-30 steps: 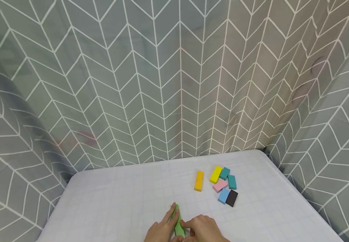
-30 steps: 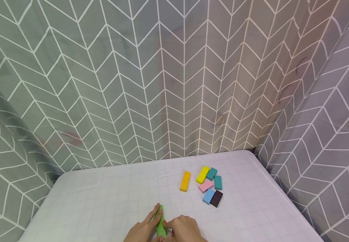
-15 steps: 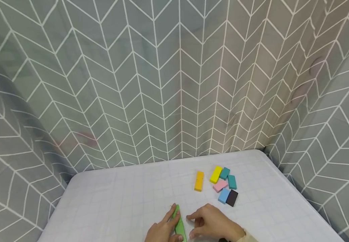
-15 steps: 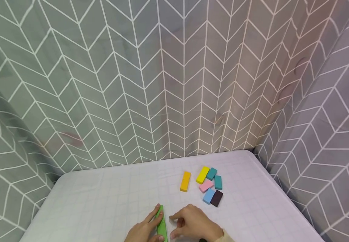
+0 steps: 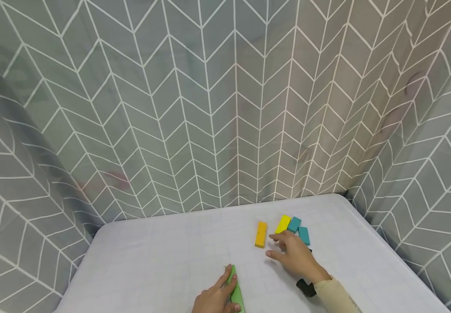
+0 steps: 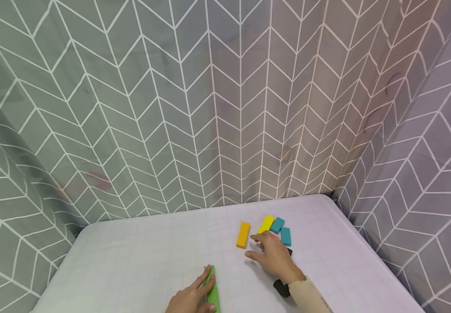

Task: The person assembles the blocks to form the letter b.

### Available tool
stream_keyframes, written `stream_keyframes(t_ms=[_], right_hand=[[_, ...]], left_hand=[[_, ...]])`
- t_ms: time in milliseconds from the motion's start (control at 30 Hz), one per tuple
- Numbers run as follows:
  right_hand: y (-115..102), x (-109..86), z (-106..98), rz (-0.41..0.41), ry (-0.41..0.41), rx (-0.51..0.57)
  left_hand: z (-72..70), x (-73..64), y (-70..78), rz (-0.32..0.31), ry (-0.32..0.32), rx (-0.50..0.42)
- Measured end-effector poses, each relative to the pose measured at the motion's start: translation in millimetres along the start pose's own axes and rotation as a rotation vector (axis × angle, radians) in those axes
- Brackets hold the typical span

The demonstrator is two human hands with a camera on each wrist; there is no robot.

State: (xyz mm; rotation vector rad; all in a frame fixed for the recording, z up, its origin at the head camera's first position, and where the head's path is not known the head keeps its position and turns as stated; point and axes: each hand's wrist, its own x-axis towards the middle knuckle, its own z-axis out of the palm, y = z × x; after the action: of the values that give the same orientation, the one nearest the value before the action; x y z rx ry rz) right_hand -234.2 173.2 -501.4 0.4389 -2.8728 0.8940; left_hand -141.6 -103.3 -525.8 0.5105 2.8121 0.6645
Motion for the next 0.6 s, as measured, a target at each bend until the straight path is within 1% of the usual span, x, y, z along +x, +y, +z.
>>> stream_keyframes(t_ms=[100, 167, 300, 467, 600], right_hand=[[-2.3, 9.5, 1.3, -0.030, 0.026, -0.036], [-4.0, 17.6, 4.0, -0.060, 0.023, -0.074], [-3.6, 31.1, 10.2, -0.103, -0.019, -0.137], [1.3, 40.4, 14.1, -0.111, -0.089, -0.158], [3.7, 45.3, 13.7, -0.127, -0.114, -0.179]], left_hand=[[0.8, 0.0, 2.2, -0.021, -0.020, 0.008], [0.8, -1.0, 2.7, -0.023, -0.026, 0.007], [1.8, -3.4, 2.9, -0.014, -0.033, -0.006], [7.1, -0.6, -0.2, -0.040, -0.058, -0.060], [8.5, 0.8, -1.7, -0.030, -0.049, -0.048]])
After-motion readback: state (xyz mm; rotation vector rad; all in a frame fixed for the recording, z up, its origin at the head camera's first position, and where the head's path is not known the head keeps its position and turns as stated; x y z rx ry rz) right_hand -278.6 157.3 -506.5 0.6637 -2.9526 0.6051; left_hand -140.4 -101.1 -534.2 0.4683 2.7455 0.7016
